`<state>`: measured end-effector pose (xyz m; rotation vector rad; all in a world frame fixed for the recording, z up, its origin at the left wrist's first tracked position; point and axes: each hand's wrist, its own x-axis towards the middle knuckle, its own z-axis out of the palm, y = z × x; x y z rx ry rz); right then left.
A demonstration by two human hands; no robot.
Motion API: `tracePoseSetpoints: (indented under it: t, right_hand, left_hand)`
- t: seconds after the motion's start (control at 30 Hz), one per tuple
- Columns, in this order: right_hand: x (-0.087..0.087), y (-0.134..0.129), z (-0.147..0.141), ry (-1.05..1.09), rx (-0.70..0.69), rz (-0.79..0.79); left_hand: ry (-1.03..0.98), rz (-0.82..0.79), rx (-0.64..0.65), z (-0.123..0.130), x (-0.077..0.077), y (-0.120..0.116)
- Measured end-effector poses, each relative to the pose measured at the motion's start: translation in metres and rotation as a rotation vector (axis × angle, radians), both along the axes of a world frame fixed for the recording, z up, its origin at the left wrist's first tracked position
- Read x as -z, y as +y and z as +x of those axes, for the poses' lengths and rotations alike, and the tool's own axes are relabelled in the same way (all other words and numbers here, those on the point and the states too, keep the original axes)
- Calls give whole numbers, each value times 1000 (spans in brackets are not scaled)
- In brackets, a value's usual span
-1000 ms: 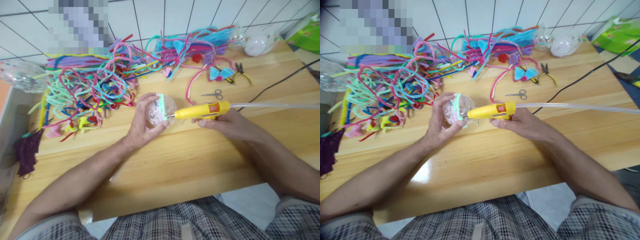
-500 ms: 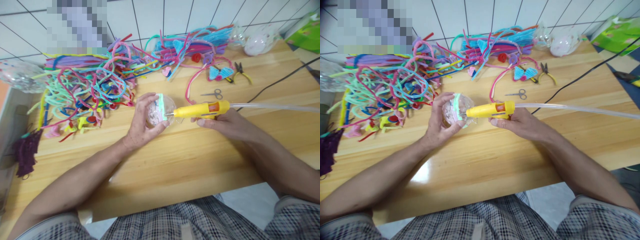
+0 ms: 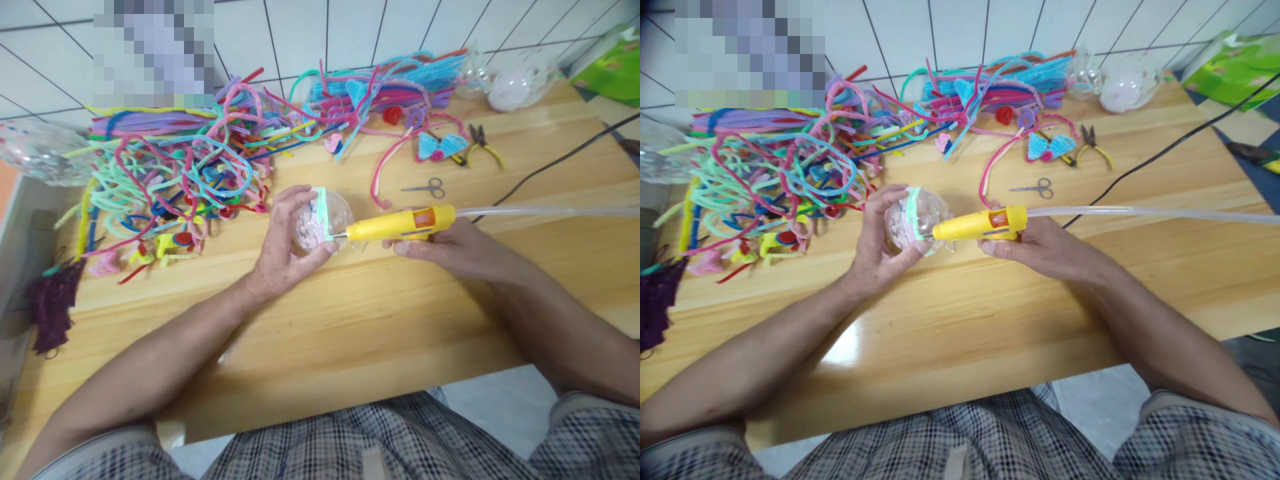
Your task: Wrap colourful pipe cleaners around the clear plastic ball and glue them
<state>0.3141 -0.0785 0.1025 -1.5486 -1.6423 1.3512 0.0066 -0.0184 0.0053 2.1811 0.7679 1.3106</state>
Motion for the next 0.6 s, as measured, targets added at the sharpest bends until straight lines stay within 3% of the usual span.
tracePoseSetpoints:
  t: [0.37,0.6]
  right_hand:
    - [6,0,0,26,8,-6]
    - [-1,2,-4,-27,-20,-4]
  left_hand:
    - [1,22,9,-1,4,3]
    - [-3,-7,-1,-1,2,2]
